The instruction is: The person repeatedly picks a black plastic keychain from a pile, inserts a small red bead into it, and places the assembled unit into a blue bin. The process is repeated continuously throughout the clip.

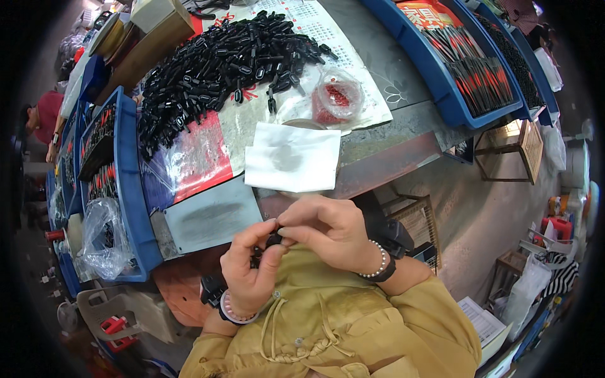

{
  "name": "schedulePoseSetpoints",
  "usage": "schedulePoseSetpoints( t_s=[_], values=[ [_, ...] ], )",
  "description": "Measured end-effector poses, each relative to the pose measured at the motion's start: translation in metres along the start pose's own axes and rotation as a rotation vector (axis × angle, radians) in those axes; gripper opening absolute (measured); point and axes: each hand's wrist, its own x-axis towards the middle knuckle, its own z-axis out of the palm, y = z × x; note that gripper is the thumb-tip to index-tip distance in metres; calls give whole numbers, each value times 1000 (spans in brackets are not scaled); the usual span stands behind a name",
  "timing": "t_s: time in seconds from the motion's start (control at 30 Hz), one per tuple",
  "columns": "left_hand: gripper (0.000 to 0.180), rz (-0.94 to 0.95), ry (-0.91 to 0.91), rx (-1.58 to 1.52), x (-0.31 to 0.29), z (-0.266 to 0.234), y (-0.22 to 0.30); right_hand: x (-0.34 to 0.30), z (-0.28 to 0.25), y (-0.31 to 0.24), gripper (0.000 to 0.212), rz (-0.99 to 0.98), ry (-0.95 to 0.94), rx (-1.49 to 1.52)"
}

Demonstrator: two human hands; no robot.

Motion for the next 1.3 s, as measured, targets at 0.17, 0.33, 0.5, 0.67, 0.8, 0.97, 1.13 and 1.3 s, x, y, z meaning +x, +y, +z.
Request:
schedulePoseSetpoints(
  t_s=[0.17, 0.33, 0.5, 0.67, 0.8, 0.97, 1.13, 1.3],
  values=[
    [31, 5, 6, -14, -3, 0, 0, 4, 2, -1, 19, -273, -42, -303],
    [29, -106, 27, -124, -7, 4, 3, 5, 7, 2, 25, -413, -13, -438],
    [27, -94, 66, -151, -4, 7, 0, 4, 10, 7, 26, -459, 10, -503],
    [25, -113, 103, -231, -3, 7, 1, 3, 11, 8, 22, -308, 2, -372],
    [27, -207, 129, -369, -4, 6, 4, 4, 17, 12, 20, -256, 65, -204],
    [30, -191, 100, -380, -2, 4, -1, 5, 18, 10, 23, -257, 76, -224],
    [29, -187, 74, -381, -2, 1, -5, 9, 19, 7, 22, -332, 57, -381],
    [21, -231, 78, -442, -3, -2, -5, 12, 21, 5, 18, -339, -1, -385]
  ],
)
